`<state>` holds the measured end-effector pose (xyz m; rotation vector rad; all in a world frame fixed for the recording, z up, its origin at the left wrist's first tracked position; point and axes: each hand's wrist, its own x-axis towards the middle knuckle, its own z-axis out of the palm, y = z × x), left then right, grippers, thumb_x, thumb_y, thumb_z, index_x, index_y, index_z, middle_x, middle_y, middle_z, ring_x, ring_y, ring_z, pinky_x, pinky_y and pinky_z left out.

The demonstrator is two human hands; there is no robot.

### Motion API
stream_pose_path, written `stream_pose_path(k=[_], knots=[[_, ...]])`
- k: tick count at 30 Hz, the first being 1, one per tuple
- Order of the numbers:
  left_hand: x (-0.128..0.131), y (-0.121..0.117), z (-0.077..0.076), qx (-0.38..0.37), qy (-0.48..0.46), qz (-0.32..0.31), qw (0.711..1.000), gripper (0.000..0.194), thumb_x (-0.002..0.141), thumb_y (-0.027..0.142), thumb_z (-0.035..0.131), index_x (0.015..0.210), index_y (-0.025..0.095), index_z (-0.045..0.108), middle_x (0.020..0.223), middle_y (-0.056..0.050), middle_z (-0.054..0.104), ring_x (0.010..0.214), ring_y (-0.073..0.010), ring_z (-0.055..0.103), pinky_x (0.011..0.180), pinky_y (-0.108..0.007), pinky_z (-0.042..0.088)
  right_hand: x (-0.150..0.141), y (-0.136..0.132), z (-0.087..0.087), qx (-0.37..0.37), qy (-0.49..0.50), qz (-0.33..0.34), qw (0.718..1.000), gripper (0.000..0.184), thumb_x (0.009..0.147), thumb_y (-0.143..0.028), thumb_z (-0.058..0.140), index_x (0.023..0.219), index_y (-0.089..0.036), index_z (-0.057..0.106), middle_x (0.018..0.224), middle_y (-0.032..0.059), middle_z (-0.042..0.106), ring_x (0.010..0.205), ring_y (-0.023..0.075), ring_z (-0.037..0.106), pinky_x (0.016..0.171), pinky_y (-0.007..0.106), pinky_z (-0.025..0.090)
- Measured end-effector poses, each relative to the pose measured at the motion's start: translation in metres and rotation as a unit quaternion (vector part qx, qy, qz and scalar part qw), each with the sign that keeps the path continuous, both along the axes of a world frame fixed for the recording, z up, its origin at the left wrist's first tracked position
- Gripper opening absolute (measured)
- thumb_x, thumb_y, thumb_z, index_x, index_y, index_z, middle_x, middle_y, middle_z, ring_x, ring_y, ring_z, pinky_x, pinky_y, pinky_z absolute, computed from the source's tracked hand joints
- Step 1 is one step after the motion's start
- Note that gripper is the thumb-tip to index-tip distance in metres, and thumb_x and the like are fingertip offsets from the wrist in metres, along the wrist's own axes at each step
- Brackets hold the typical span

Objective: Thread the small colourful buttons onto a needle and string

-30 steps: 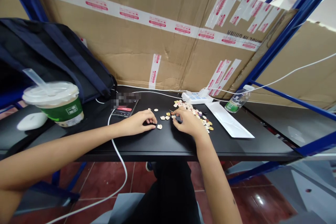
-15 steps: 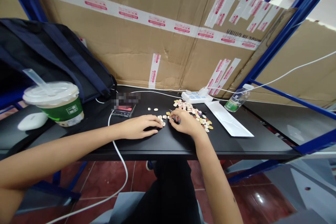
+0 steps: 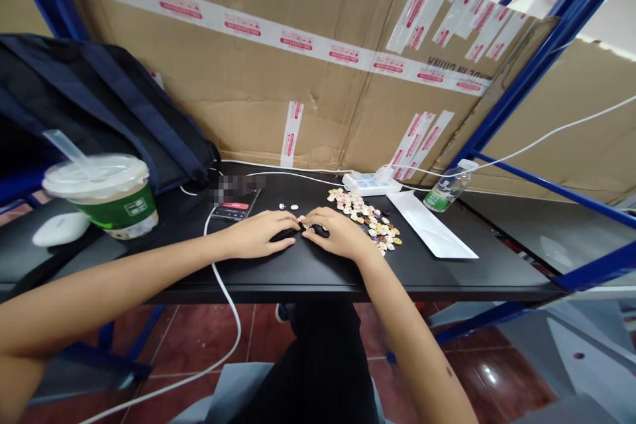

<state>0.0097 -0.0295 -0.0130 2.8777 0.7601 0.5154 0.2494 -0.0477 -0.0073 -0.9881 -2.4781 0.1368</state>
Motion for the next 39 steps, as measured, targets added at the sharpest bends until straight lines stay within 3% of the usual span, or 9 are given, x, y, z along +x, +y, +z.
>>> stream_pose_path(k=[4,9,13,17,22,30,34,39], knots=[[-0.002,0.004,0.002,0.060,0.015,0.072,0.995,0.032,0.096,0.035,0.049,0.116,0.014,0.062,0.122,-0.012,0.061,0.113,-0.0241,0.059,0.097,-0.036,0.044,0.006,0.004,0.003,0.020,0.010,-0.016,1.000,0.025,0.093,-0.033,0.059,0.112,-0.024,0.071,0.111,0.0081,0.069,0.106,0.0236,0.063,0.097,0.040,0.050],[-0.008,0.015,0.001,0.140,0.031,0.158,0.977,0.039,0.098,0.031,0.044,0.126,0.008,0.058,0.128,-0.017,0.060,0.121,-0.0277,0.053,0.101,-0.039,0.040,0.000,0.025,0.011,0.053,-0.014,-0.015,0.998,0.025,0.094,-0.031,0.057,0.111,-0.021,0.071,0.106,0.0090,0.070,0.101,0.0236,0.065,0.093,0.038,0.051],[-0.011,0.024,-0.004,0.135,0.056,0.161,0.976,0.039,0.100,0.032,0.042,0.129,0.011,0.058,0.135,-0.014,0.059,0.128,-0.0279,0.049,0.103,-0.040,0.038,-0.016,0.050,0.008,0.055,-0.049,-0.012,0.997,0.028,0.094,-0.031,0.056,0.116,-0.020,0.070,0.106,0.0097,0.070,0.099,0.0233,0.066,0.090,0.037,0.051],[-0.010,0.025,-0.003,0.104,0.041,0.118,0.987,0.031,0.099,0.029,0.044,0.116,0.012,0.065,0.118,-0.012,0.068,0.113,-0.0246,0.059,0.096,-0.036,0.043,-0.032,0.065,0.002,0.043,-0.055,-0.010,0.998,0.021,0.092,-0.026,0.058,0.106,-0.018,0.073,0.097,0.0088,0.070,0.087,0.0203,0.066,0.081,0.033,0.052],[-0.005,0.019,0.004,0.043,0.004,0.074,0.996,0.020,0.095,0.021,0.052,0.096,0.013,0.070,0.095,-0.009,0.070,0.093,-0.0216,0.065,0.088,-0.033,0.048,-0.036,0.060,-0.002,0.014,-0.003,0.029,0.999,0.016,0.088,-0.013,0.059,0.094,-0.016,0.074,0.087,0.0072,0.069,0.080,0.0173,0.065,0.078,0.030,0.052],[-0.003,0.023,-0.001,-0.143,-0.137,0.078,0.977,0.015,0.079,0.009,0.062,0.091,0.014,0.070,0.085,-0.004,0.069,0.073,-0.0130,0.065,0.073,-0.023,0.052,-0.022,0.048,-0.004,-0.046,0.139,0.052,0.988,0.018,0.086,-0.023,0.063,0.101,-0.019,0.072,0.097,0.0065,0.071,0.082,0.0159,0.068,0.079,0.030,0.057],[-0.006,0.028,-0.003,-0.126,-0.122,0.120,0.977,0.023,0.080,0.027,0.069,0.099,0.014,0.072,0.088,-0.006,0.066,0.075,-0.0151,0.063,0.072,-0.026,0.051,-0.021,0.050,-0.008,-0.081,0.194,0.042,0.977,0.022,0.082,-0.029,0.069,0.100,-0.017,0.071,0.092,0.0062,0.071,0.080,0.0160,0.070,0.079,0.030,0.059],[-0.006,0.026,0.000,-0.149,-0.104,0.107,0.978,0.011,0.082,0.025,0.065,0.082,0.016,0.071,0.083,-0.004,0.064,0.071,-0.0144,0.061,0.070,-0.026,0.049,-0.022,0.048,-0.005,-0.096,0.198,0.054,0.974,0.020,0.079,-0.029,0.070,0.094,-0.016,0.071,0.091,0.0058,0.070,0.077,0.0151,0.070,0.077,0.029,0.060]])
